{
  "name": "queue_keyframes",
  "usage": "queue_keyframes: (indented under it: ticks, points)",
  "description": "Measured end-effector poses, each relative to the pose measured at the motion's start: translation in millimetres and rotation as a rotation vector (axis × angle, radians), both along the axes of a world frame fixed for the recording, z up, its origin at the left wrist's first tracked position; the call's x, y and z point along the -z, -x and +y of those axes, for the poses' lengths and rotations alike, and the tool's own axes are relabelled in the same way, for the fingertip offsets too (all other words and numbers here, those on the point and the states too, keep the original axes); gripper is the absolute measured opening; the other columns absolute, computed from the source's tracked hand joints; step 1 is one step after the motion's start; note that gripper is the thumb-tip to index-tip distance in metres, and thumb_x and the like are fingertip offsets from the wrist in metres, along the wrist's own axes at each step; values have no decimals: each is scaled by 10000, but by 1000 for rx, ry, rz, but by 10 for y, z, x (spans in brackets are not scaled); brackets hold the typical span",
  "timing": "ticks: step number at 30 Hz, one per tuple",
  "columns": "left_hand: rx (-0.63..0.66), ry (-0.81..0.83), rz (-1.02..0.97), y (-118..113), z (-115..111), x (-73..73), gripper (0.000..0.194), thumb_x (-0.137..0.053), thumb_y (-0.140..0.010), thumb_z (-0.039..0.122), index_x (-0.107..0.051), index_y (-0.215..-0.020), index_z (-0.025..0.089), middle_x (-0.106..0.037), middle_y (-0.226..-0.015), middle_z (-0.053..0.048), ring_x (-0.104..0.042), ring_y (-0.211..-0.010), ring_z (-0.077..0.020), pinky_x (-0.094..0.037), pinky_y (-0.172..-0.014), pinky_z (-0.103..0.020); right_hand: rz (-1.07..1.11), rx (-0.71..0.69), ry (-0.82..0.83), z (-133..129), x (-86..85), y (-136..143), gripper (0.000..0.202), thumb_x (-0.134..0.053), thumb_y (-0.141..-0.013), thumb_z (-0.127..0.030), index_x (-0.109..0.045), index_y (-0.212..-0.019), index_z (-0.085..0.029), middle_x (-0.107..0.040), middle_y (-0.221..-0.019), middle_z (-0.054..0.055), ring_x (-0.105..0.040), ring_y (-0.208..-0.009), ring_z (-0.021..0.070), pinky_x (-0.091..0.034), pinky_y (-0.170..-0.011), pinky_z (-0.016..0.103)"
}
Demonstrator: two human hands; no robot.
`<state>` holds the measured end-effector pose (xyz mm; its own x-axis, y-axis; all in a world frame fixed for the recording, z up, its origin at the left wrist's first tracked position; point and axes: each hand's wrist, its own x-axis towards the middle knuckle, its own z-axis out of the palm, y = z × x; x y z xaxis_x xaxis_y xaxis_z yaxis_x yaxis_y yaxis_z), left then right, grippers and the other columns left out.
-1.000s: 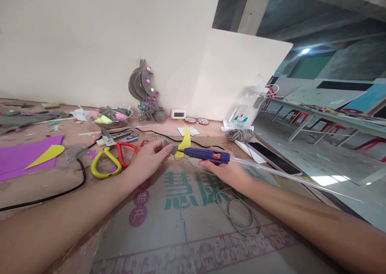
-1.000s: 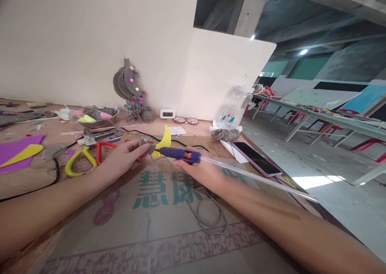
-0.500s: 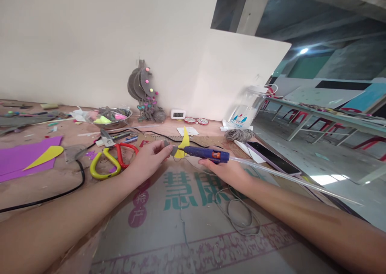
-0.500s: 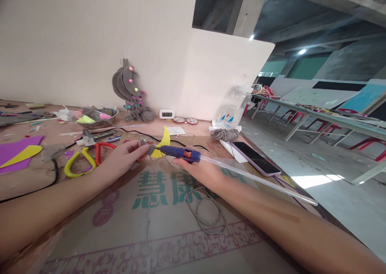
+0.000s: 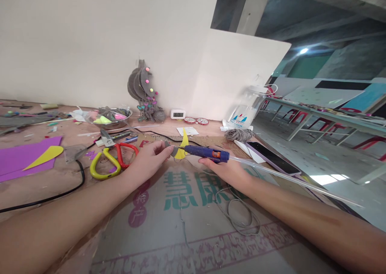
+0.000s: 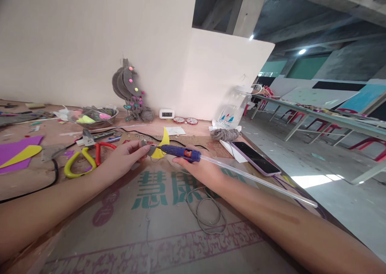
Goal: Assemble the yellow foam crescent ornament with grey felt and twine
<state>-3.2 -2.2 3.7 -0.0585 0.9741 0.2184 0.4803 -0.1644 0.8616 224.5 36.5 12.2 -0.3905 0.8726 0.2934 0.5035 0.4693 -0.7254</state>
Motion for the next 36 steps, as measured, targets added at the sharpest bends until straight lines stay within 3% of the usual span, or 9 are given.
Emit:
queue_keyframes:
  ticks: [7, 11, 15, 18, 22, 26, 28, 33, 36]
  points:
    - [12, 4, 29, -2, 7, -11, 367, -446, -818, 494, -430, -616, 188, -397, -562, 53, -366, -544, -104, -268, -523, -234, -58, 20, -57, 29, 16, -19, 318, -607, -715, -516, -542, -713, -205, -506, -615, -17, -457, -566, 133, -362, -504, 240]
    - [25, 9, 10, -4, 10, -4, 372, -447, -819, 494, -425, -615, 184, -395, -574, 53, -369, -557, -101, -270, -534, -234, -43, 14, -49, 43, 6, -18, 317, -571, -746, -524, -589, -780, -209, -567, -667, 3, -508, -612, 157, -404, -555, 267]
    - [11, 21, -29, 8, 21, 18, 379, -448, -817, 506, -426, -621, 182, -416, -580, 53, -376, -567, -101, -276, -545, -234, -28, -32, 0, 71, -33, -39, 363, -474, -823, -512, -607, -706, -195, -605, -695, 16, -543, -666, 157, -428, -614, 270]
    - [-3, 35, -57, 22, 32, 25, 388, -444, -814, 520, -429, -625, 182, -444, -584, 52, -384, -561, -100, -280, -541, -233, 93, -88, -23, 101, -101, -62, 417, -413, -869, -492, -597, -670, -175, -620, -706, 30, -566, -690, 149, -445, -660, 266]
    - [-1, 43, -80, 21, 32, 22, 386, -441, -817, 514, -429, -625, 179, -474, -601, 46, -399, -562, -99, -292, -548, -232, 290, -100, 0, 195, -192, -107, 359, -427, -875, -474, -591, -763, -175, -633, -697, 35, -590, -686, 146, -472, -680, 266]
    - [20, 49, -50, 10, 29, 31, 402, -441, -808, 539, -418, -625, 182, -421, -584, 55, -379, -561, -100, -280, -537, -231, 409, -110, 48, 417, -250, -155, 338, -474, -847, -485, -586, -757, -179, -665, -758, 53, -607, -670, 149, -501, -702, 293]
    - [26, 55, -31, 8, 31, 36, 409, -436, -806, 549, -413, -626, 183, -401, -586, 56, -368, -562, -100, -275, -533, -231, 336, -92, 61, 571, -291, -162, 352, -497, -825, -498, -610, -757, -172, -678, -814, 70, -617, -697, 155, -508, -728, 303]
    - [39, 61, -10, 3, 39, 35, 403, -438, -806, 548, -418, -631, 185, -405, -597, 53, -380, -583, -106, -278, -545, -232, -179, 100, -69, 1006, -428, -74, 385, -578, -760, -501, -659, -923, -161, -690, -861, 64, -610, -740, 173, -486, -678, 281]
    - [47, 67, -18, -6, 32, 34, 402, -441, -805, 541, -407, -623, 185, -398, -595, 53, -379, -580, -106, -275, -540, -227, -239, 151, -94, 1262, -423, 39, 396, -610, -746, -464, -649, -977, -145, -691, -877, 71, -604, -769, 185, -467, -672, 270]
